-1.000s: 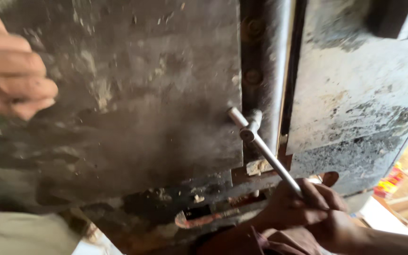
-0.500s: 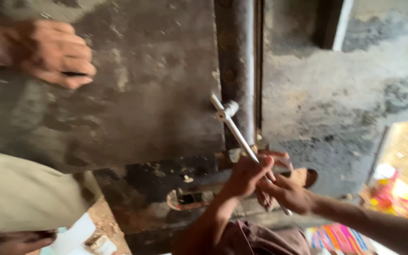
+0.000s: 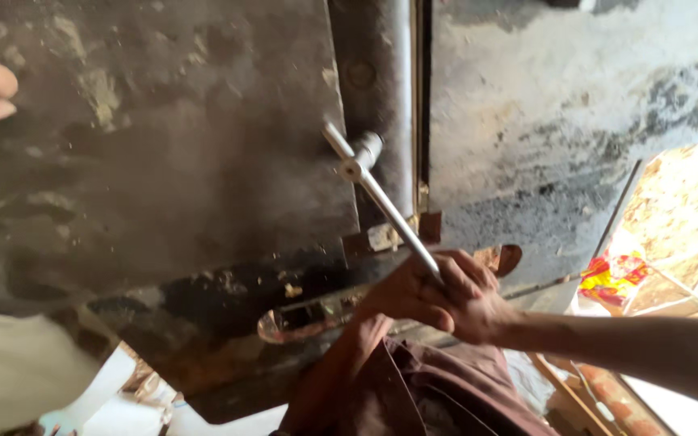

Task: The person uses a wrench to loosen and turn bolts on a metal bar mounted on a woodworking planer, holding a flat metal blade piece against the bar while working the fasteners. They reposition the bar and blade, reach into the machine slot, and continue turning bolts with the wrench through the episode.

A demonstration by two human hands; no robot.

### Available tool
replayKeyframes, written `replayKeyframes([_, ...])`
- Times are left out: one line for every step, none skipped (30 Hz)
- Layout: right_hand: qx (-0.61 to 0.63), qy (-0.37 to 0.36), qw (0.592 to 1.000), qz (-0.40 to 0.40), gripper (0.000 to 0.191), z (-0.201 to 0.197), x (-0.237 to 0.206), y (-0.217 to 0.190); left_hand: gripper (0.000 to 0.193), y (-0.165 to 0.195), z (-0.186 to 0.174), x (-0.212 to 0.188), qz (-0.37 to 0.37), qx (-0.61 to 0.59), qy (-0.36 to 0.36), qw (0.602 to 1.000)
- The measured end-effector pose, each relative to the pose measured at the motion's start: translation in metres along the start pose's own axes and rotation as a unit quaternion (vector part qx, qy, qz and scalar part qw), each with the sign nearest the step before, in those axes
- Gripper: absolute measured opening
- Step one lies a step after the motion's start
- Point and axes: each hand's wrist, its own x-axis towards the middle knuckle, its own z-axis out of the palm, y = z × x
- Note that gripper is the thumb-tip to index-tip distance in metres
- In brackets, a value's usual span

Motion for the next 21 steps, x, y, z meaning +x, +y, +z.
replayKeyframes([-0.01,-0.02,0.999,-0.027,0.031,0.0,-0.004,0.0,0.05,0.0,-0.001,0.0,0.003,-0.008,0.0,1.0])
replayKeyframes([-0.019,-0.044,0.997,-0.052,0.032,-0.001,-0.008,0.001,0.053,-0.001,0.0,-0.001,0.007,-0.02,0.004,1.0])
replayKeyframes([-0.025,-0.07,0.994,-0.076,0.034,-0.001,-0.012,0.003,0.056,-0.001,0.002,-0.003,0.01,-0.033,0.008,0.999])
replayKeyframes([0.033,-0.109,0.993,-0.038,0.028,0.0,-0.017,0.005,0.058,0.0,0.005,-0.006,-0.008,-0.03,0.034,0.999])
replayKeyframes([0.088,-0.146,0.985,-0.002,0.023,0.002,-0.023,0.009,0.059,0.001,0.009,-0.009,-0.024,-0.026,0.057,0.998])
replayKeyframes([0.142,-0.182,0.972,0.036,0.02,0.007,-0.029,0.014,0.061,0.002,0.013,-0.013,-0.039,-0.022,0.081,0.996])
replayKeyframes([0.097,-0.115,0.989,-0.006,0.015,0.015,-0.035,0.019,0.055,0.002,0.016,-0.017,-0.056,-0.004,0.104,0.993])
replayKeyframes([0.062,-0.076,0.995,-0.024,0.015,0.024,-0.042,0.023,0.05,0.002,0.021,-0.019,-0.074,0.012,0.129,0.989])
replayKeyframes([0.068,-0.052,0.996,-0.023,0.016,0.036,-0.048,0.027,0.048,0.003,0.022,-0.021,-0.078,0.038,0.139,0.986])
replayKeyframes([0.081,-0.034,0.996,-0.018,0.017,0.05,-0.054,0.031,0.046,0.003,0.024,-0.022,-0.084,0.065,0.149,0.983])
replayKeyframes([0.172,-0.021,0.985,0.025,0.018,0.062,-0.06,0.034,0.047,0.003,0.025,-0.022,-0.073,0.103,0.144,0.982])
replayKeyframes([0.41,0.029,0.909,0.069,0.019,0.074,-0.065,0.036,0.048,0.003,0.025,-0.022,-0.06,0.142,0.139,0.978])
replayKeyframes([0.657,0.117,0.743,0.055,0.021,0.079,-0.072,0.039,0.045,0.004,0.026,-0.021,-0.057,0.125,0.145,0.98])
replayKeyframes([0.699,0.124,0.701,0.069,0.023,0.083,-0.076,0.039,0.041,0.005,0.027,-0.019,-0.055,0.109,0.153,0.981])
replayKeyframes([0.36,-0.109,0.897,0.233,0.013,0.078,-0.082,0.042,0.037,0.007,0.028,-0.018,-0.064,0.097,0.163,0.98])
replayKeyframes([0.313,-0.116,0.926,0.175,0.011,0.075,-0.083,0.041,0.034,0.009,0.029,-0.017,-0.073,0.084,0.172,0.979])
replayKeyframes([0.262,-0.122,0.95,0.116,0.009,0.064,-0.085,0.043,0.031,0.011,0.031,-0.015,-0.088,0.078,0.181,0.976])
replayKeyframes([0.208,-0.126,0.968,0.056,0.008,0.054,-0.083,0.041,0.029,0.013,0.033,-0.014,-0.096,0.075,0.184,0.975])
replayKeyframes([0.222,-0.14,0.958,0.117,0.012,0.042,-0.08,0.039,0.028,0.015,0.034,-0.013,-0.104,0.071,0.187,0.974])
replayKeyframes([0.231,-0.15,0.945,0.174,0.017,0.031,-0.074,0.035,0.028,0.017,0.035,-0.012,-0.101,0.073,0.184,0.975])
replayKeyframes([0.238,-0.16,0.93,0.229,0.021,0.022,-0.066,0.031,0.028,0.018,0.034,-0.011,-0.095,0.076,0.181,0.976])
